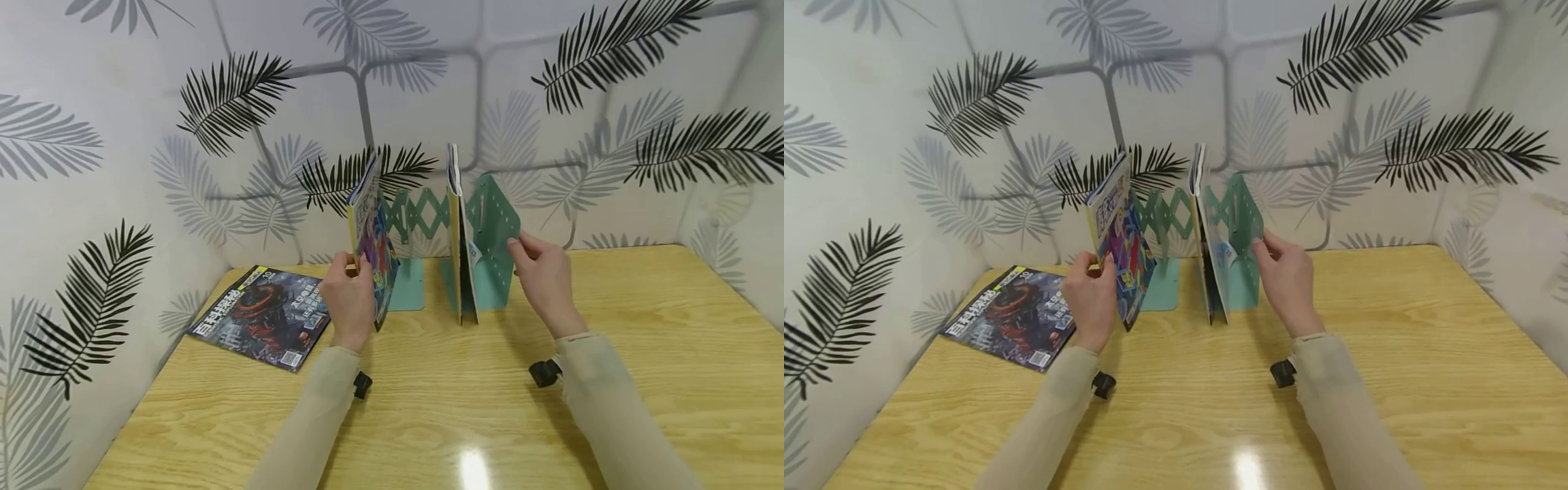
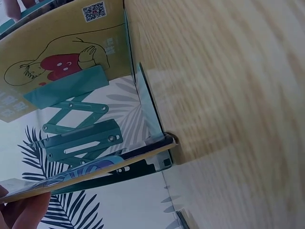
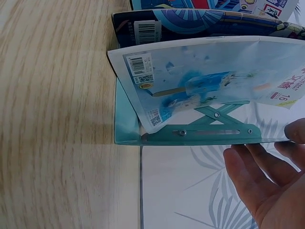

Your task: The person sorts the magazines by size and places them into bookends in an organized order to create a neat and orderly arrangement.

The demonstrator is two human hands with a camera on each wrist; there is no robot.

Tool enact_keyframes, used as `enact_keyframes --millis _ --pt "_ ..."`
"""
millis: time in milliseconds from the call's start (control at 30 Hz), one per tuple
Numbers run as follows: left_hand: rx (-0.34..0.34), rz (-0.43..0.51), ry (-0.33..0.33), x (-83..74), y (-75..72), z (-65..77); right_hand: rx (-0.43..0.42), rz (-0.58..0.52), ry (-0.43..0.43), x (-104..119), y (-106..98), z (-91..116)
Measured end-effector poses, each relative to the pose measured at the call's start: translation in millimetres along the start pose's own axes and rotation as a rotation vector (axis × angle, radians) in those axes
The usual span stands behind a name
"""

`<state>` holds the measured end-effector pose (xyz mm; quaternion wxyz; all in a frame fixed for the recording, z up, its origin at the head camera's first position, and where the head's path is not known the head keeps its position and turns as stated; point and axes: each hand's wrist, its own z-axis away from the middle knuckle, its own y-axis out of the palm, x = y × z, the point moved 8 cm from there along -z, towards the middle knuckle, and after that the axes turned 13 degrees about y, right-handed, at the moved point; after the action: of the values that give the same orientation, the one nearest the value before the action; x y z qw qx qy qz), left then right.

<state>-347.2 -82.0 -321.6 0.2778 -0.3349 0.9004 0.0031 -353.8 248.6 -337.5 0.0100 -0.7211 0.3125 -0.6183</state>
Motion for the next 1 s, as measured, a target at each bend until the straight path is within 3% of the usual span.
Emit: enact_keyframes --millis 200,633,1000 --pt "0.013 0.000 0.008 -0.6 2.0 1.2 -0.001 0.008 0.000 1.2 -1.3 0.8" --pt "0.034 -0.033 0.090 -5.0 4.8 1.1 -0.009 0.008 0.000 0.5 -1.0 1.9" --pt "0.073 -0.003 0.014 -0.5 5.3 -2.8 0.002 -0.003 -0.003 1.7 0.5 1.7"
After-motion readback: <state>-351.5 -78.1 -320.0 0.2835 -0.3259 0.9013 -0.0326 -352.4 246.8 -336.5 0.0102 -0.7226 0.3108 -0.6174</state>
